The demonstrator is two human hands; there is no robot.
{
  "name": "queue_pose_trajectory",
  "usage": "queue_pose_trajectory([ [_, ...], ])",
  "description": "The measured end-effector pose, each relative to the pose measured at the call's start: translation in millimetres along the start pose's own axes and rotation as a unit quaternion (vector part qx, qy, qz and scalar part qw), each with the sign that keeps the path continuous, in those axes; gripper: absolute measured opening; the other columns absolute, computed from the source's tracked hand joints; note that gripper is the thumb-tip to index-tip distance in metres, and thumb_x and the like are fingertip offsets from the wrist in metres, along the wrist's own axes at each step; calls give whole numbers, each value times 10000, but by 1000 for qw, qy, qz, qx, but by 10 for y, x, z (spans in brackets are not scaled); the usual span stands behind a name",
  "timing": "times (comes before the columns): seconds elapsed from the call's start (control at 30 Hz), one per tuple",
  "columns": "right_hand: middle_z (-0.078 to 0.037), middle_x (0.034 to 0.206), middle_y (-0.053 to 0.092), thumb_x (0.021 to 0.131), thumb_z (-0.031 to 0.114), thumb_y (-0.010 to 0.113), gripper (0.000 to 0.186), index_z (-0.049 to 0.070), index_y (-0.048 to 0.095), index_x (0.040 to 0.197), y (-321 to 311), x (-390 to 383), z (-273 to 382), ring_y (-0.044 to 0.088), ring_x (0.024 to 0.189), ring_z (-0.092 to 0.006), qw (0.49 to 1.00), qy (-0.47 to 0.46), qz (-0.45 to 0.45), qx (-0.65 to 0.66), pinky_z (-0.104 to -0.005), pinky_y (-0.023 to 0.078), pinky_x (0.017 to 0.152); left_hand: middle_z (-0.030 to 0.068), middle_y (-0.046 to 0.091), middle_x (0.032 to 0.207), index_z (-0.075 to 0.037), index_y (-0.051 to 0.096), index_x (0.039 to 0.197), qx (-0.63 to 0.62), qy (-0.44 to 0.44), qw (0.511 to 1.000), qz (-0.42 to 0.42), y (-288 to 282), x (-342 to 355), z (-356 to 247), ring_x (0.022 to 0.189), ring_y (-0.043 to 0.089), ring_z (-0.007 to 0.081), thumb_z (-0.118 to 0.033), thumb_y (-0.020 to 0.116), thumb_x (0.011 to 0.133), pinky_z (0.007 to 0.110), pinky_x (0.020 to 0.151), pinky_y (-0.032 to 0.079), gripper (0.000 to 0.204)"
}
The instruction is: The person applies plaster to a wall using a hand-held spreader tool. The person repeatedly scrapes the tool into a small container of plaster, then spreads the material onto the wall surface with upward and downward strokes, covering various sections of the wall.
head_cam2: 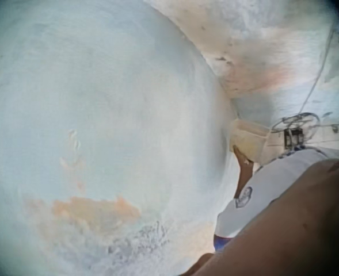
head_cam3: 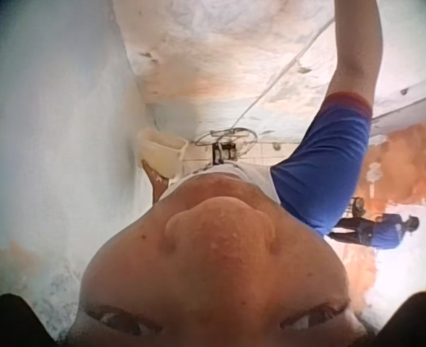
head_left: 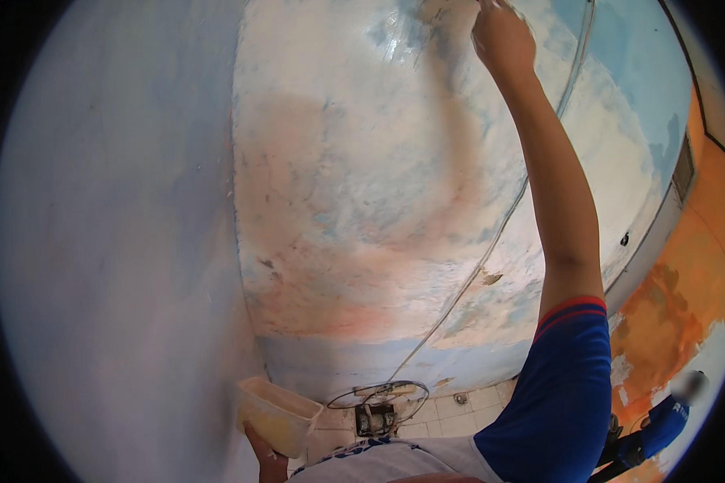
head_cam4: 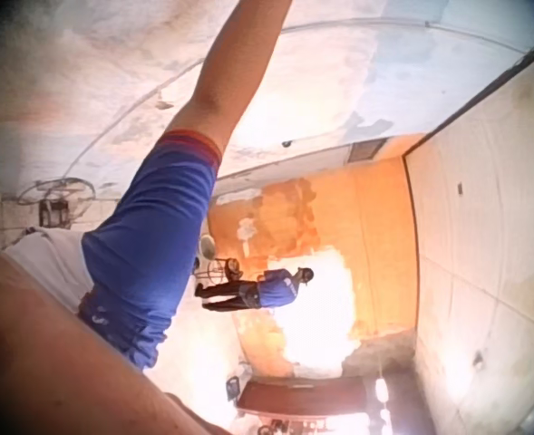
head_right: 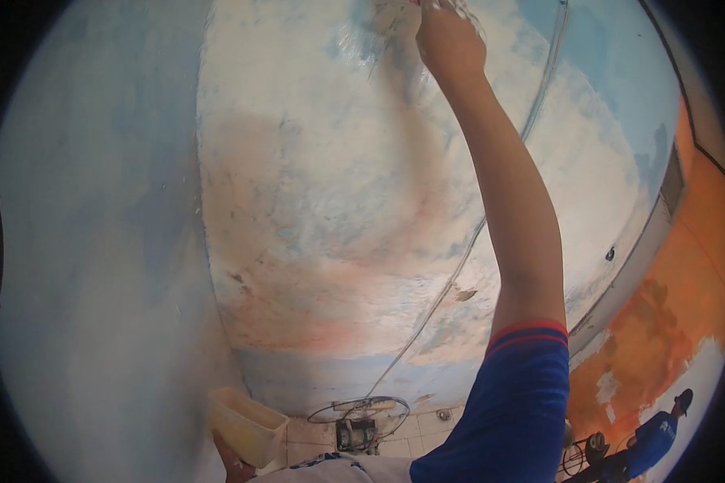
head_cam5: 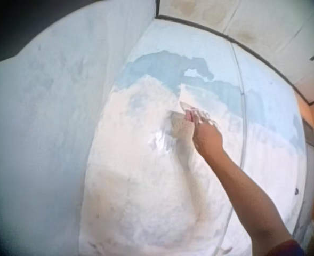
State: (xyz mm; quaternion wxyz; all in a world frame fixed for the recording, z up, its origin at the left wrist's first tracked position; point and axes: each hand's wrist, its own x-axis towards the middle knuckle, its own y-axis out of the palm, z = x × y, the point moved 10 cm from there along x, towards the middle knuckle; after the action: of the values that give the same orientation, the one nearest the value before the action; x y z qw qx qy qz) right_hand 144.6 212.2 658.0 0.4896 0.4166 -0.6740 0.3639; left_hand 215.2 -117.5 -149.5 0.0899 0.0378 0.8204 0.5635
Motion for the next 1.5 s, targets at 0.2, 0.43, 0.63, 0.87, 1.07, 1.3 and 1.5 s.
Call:
queue_pose_trajectory([
  [0.2, -241, 1479, 360, 905, 151, 452, 489, -11, 428, 1366, 1129, -1025, 367, 328, 1387, -399, 983, -167, -11, -74, -485, 287, 1139, 95, 434, 1415, -136, 316, 1458, 33, 9, 999, -4, 126, -130, -79, 1290, 438, 277, -618, 360, 965, 432, 1080, 380, 691],
  [0.43, -155, 1307, 569, 912, 175, 504, 455, 125, 507, 1364, 541, -2279, 915, 546, 1190, -406, 975, -165, 146, 28, -470, 468, 986, 97, 427, 1422, -128, 305, 1464, 98, -14, 995, -24, 358, -353, -272, 1292, 435, 282, -646, 348, 951, 423, 1085, 375, 730],
  [0.63, -160, 1015, 681, 939, 203, 468, 312, 173, 573, 1231, -213, 264, -153, 659, 876, -378, 995, 7, -91, 44, -483, 527, 745, 109, 415, 1438, -132, 289, 1475, 81, -9, 996, -42, 388, -69, -154, 1297, 433, 300, -680, 380, 915, 446, 1079, 388, 789],
  [0.87, -181, 1016, 684, 908, 155, 470, 311, 148, 596, 1192, 691, 676, -206, 654, 975, -362, 998, -53, 23, -1, -475, 497, 893, 122, 400, 1456, -135, 270, 1487, 66, 15, 997, -45, 479, 167, -31, 1304, 429, 321, -720, 416, 873, 472, 1072, 402, 860],
  [1.07, -145, 1469, 417, 934, 203, 461, 471, 159, 458, 1403, 873, -1740, 456, 430, 1310, -428, 959, -222, 177, 13, -582, 385, 1028, 133, 387, 1471, -139, 255, 1498, 75, -4, 996, -57, 552, 368, 213, 1310, 427, 339, -754, 447, 837, 495, 1066, 415, 923],
  [1.3, -196, 1062, 651, 934, 145, 458, 316, 163, 581, 1225, -303, 225, -297, 636, 926, -398, 983, -84, -159, 36, -499, 514, 768, 114, 412, 1441, -135, 284, 1477, 78, -6, 997, -12, 877, 504, 616, 1302, 428, 303, -683, 368, 916, 448, 1081, 386, 788],
  [1.5, -224, 1229, 587, 975, 243, 424, 320, 124, 514, 1257, 1022, 101, -631, 653, 938, -436, 992, -9, 129, -7, -534, 520, 825, 112, 421, 1429, -142, 297, 1468, 80, -18, 997, 12, 994, 573, 528, 1306, 424, 290, -639, 309, 966, 436, 1091, 371, 707],
])
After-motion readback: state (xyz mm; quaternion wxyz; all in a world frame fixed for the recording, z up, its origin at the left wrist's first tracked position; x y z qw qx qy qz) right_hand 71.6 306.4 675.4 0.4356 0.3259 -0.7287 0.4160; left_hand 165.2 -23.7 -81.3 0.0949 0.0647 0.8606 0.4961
